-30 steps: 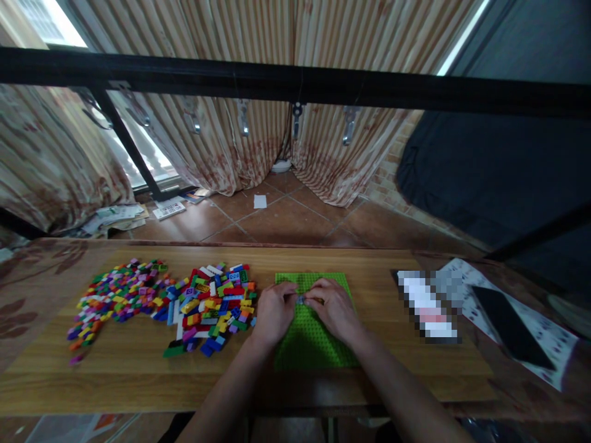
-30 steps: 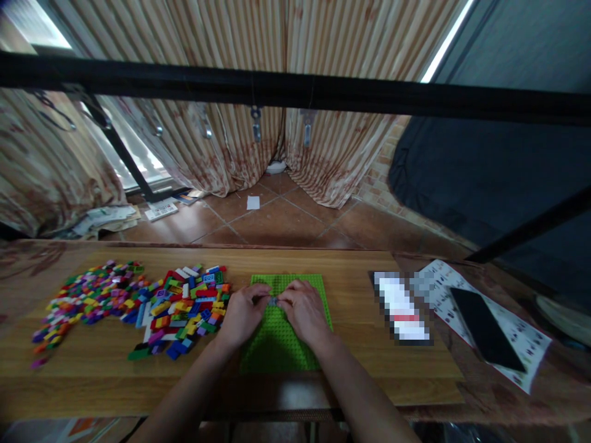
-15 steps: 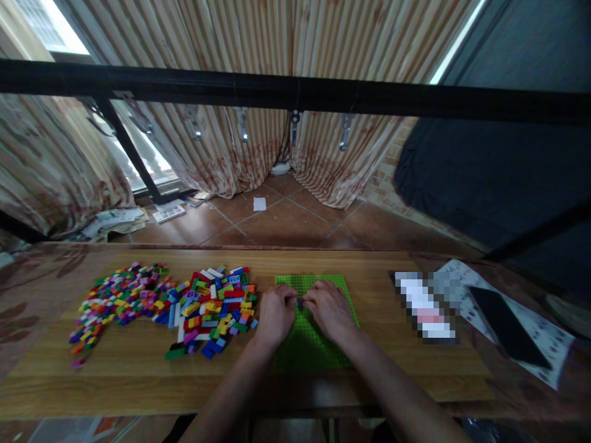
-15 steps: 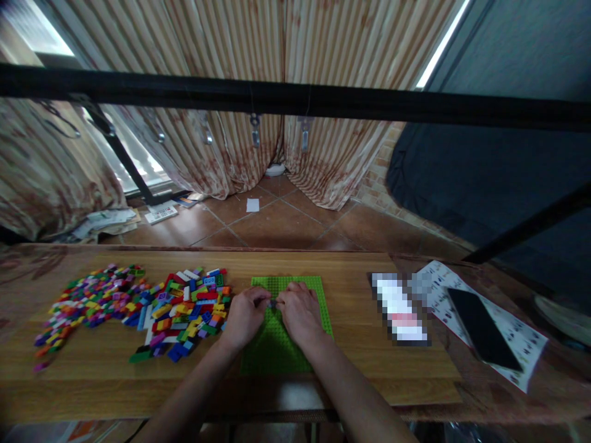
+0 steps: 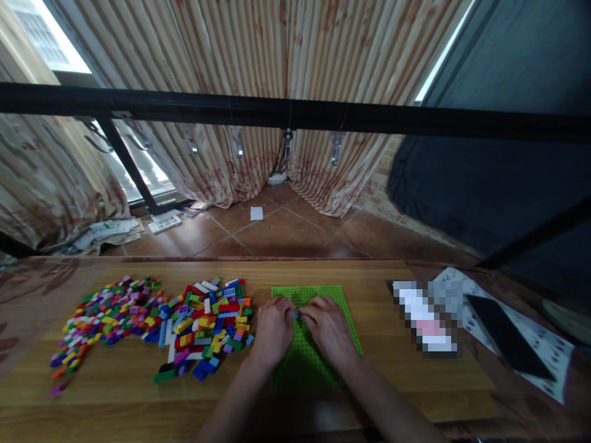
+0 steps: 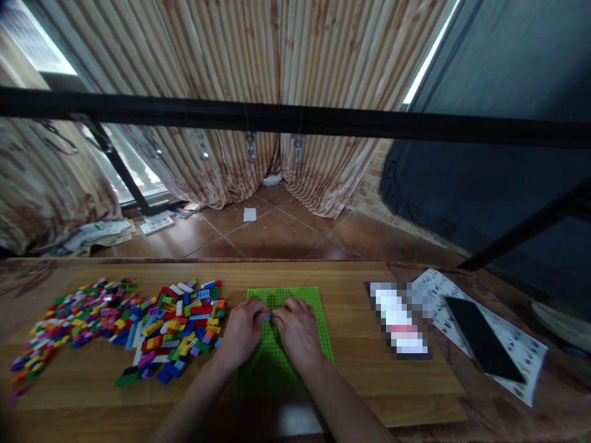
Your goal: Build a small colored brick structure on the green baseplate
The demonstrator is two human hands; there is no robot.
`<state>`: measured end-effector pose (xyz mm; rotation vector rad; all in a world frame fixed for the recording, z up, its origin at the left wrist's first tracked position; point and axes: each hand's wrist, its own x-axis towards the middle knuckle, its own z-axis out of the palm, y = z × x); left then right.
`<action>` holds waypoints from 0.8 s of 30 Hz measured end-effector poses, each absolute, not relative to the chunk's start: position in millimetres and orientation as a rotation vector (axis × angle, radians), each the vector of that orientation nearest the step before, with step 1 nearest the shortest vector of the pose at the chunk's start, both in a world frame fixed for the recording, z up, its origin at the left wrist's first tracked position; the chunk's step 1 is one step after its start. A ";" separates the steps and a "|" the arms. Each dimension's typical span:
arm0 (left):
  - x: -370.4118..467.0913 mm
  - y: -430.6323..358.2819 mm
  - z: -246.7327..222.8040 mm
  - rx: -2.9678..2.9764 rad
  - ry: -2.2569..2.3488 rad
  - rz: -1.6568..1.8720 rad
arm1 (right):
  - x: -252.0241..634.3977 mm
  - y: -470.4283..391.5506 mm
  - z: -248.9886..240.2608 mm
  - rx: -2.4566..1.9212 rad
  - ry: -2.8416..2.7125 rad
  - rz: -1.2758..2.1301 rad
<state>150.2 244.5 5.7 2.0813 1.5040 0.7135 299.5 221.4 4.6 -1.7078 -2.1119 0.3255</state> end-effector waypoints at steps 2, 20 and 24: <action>148.2 244.7 4.4 2.073 1.485 0.716 | 303.0 221.6 3.0 -1.651 -2.116 0.354; 147.7 241.4 7.3 2.285 1.479 0.598 | 332.8 227.3 8.8 -1.687 -2.049 0.551; 149.7 240.7 7.1 2.294 1.487 0.581 | 331.3 228.3 9.7 -1.673 -2.059 0.532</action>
